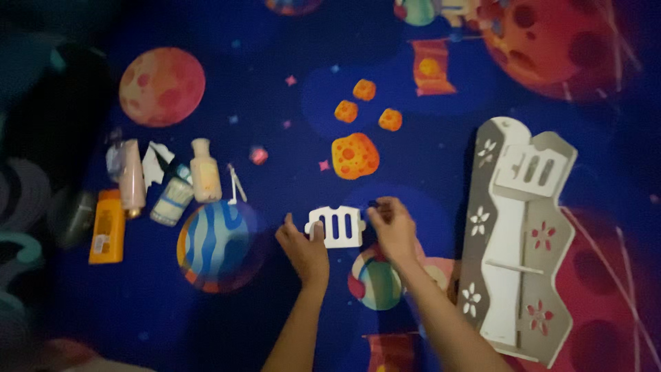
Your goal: The person disassembles a white plastic shelving unit by removing side panels and shelves, then reassembles it by inserting shelves and reattaching the side panels. The unit is handled entirely by hand on a space-themed bedspread.
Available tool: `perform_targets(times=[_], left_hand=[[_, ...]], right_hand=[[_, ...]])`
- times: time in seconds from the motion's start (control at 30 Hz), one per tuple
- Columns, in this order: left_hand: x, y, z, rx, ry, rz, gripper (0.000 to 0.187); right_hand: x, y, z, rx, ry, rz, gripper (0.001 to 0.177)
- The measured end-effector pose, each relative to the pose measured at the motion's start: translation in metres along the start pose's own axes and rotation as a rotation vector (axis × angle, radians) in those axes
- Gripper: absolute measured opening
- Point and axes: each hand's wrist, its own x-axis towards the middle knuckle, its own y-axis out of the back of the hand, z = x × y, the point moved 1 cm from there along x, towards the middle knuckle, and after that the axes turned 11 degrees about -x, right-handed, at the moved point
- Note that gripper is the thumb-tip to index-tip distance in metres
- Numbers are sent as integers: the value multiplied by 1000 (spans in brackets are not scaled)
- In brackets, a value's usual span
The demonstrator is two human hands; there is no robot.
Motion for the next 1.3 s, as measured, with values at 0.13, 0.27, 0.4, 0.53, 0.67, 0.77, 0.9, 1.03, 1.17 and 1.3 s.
perform_targets(times=[0.13, 0.27, 0.4, 0.53, 0.67, 0.77, 0.9, 1.03, 1.17, 1.3], left_hand=[[-6, -18, 63, -70, -207, -44, 53], [-26, -67, 136, -195, -318, -221, 34], [-60, -127, 182, -292, -352, -392, 15], [-83, -186, 188, -311, -387, -496, 22], [-95, -230, 182, -236, -332, -523, 40], [-93, -251, 179, -181, -180, -579, 50], [-90, -261, 178, -223, -283, -589, 49], [-98, -264, 178, -197, -63, -584, 43], [-103, -262, 182, -243, -119, -542, 41], [-106, -262, 184, -276, -146, -519, 40]], right_hand=[[25, 87, 5, 127, 5, 110, 16], [48, 177, 22, 180, -26, 248, 14], [59, 244, 51, 6, -33, 297, 18], [76, 276, 81, -369, 281, 166, 56], [96, 277, 95, -609, 446, -27, 98], [112, 270, 90, -768, 499, -113, 107], [130, 261, 84, -825, 498, -184, 109], [138, 257, 82, -842, 506, -222, 97], [142, 255, 81, -831, 538, -192, 91], [143, 258, 81, -804, 510, -229, 92]])
